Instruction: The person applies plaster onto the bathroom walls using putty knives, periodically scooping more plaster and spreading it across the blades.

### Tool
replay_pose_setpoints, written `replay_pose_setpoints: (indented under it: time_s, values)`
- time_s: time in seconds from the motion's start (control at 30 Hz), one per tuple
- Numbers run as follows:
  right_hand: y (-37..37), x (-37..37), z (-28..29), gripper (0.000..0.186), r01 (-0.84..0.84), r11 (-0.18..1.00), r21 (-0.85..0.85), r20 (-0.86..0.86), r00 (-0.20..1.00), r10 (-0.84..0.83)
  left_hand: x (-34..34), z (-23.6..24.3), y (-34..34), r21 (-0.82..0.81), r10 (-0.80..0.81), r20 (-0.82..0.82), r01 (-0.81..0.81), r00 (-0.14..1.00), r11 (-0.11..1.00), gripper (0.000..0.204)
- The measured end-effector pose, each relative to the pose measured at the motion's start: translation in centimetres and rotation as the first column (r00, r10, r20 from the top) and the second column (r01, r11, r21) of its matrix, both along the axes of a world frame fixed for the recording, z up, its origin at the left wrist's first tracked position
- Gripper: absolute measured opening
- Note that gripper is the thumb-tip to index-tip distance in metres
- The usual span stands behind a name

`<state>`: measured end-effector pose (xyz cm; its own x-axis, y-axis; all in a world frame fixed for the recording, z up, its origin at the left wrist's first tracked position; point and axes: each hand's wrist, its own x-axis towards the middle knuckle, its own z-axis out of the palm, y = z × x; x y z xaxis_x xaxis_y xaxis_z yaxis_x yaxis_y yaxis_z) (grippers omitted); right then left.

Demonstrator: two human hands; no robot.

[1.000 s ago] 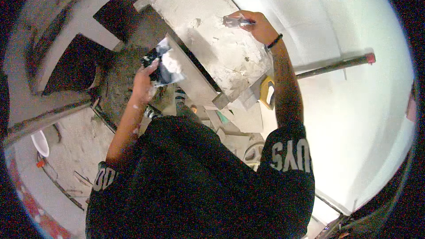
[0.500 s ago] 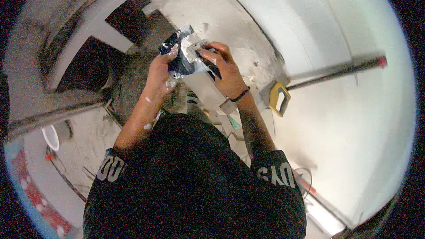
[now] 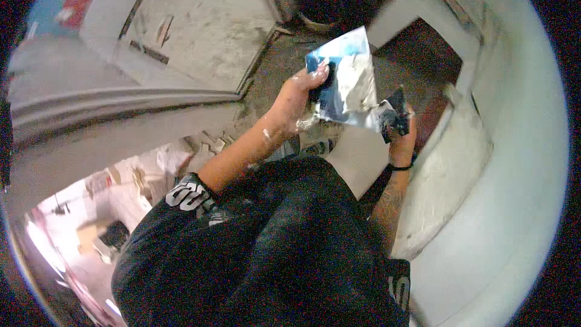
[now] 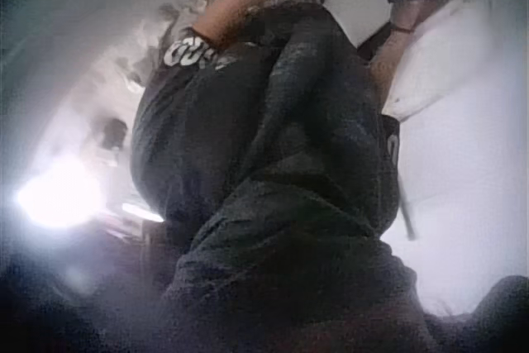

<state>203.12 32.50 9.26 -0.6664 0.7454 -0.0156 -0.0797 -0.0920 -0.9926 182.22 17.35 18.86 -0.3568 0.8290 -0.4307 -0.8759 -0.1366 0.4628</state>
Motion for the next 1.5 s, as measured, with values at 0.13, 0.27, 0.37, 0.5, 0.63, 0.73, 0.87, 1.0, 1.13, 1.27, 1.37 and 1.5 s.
replay_pose_setpoints:
  time_s: [0.13,0.27,0.37,0.5,0.63,0.73,0.87,1.0,1.13,1.27,1.37,1.5]
  values:
    - [0.4,-5.4,0.3,0.041,0.004,0.962,-0.275,0.056,0.998,0.011,-3.4,-5.1,-6.1,-0.164,0.202,0.045,-0.192,0.978,0.968,0.024]
    - [2.9,-6.1,-4.2,0.043,-0.204,0.792,-0.576,-0.236,0.969,0.078,-4.0,-6.6,-9.2,-0.222,0.324,0.034,-0.309,0.945,0.925,0.028]
    - [0.7,-8.8,-2.6,0.035,-0.44,0.527,-0.727,-0.476,0.876,0.076,-5.4,-7.4,-11.7,-0.177,0.386,0.033,-0.374,0.922,0.91,0.028]
    - [1.6,-13.0,-4.6,0.033,-0.681,0.235,-0.694,-0.719,0.672,-0.178,-7.7,-3.3,-6.7,-0.046,0.574,0.013,-0.573,0.819,0.819,0.03]
    - [1.1,-18.0,-6.8,0.052,-0.539,0.437,-0.72,-0.611,0.791,-0.029,-13.0,-4.0,-4.8,0.182,0.724,-0.068,-0.705,0.687,0.686,0.03]
    - [0.6,-22.3,-5.6,0.058,-0.68,0.377,-0.629,-0.648,0.726,0.23,-16.2,-1.7,-3.4,0.318,0.843,-0.151,-0.782,0.517,0.537,0.03]
    - [0.9,-26.3,-17.3,0.044,-0.78,0.22,-0.586,-0.69,0.622,0.369,-17.0,-10.2,-1.6,0.447,0.893,-0.284,-0.776,0.349,0.445,0.032]
    - [-1.7,-26.1,-16.3,0.044,-0.816,0.183,-0.548,-0.644,0.551,0.53,-18.4,-12.8,-2.6,0.453,0.91,-0.222,-0.789,0.351,0.415,0.034]
    - [-2.6,-26.2,-18.5,0.043,-0.818,0.134,-0.559,-0.625,0.522,0.581,-23.2,-18.6,-6.2,0.531,0.852,-0.294,-0.667,0.434,0.523,0.033]
    - [-1.2,-25.4,-19.6,0.033,-0.7,0.215,-0.681,-0.468,0.643,0.607,-20.0,-18.5,-8.7,0.493,0.882,-0.217,-0.733,0.418,0.468,0.027]
    - [-3.5,-23.6,-17.1,0.038,-0.779,0.241,-0.579,-0.523,0.581,0.623,-15.8,-22.8,-12.9,0.514,0.917,-0.17,-0.761,0.361,0.395,0.033]
    - [-6.0,-18.6,-17.8,0.038,-0.821,0.263,-0.507,-0.487,0.525,0.699,-1.7,-31.8,-20.1,0.37,0.929,-0.299,-0.871,0.217,0.323,0.033]
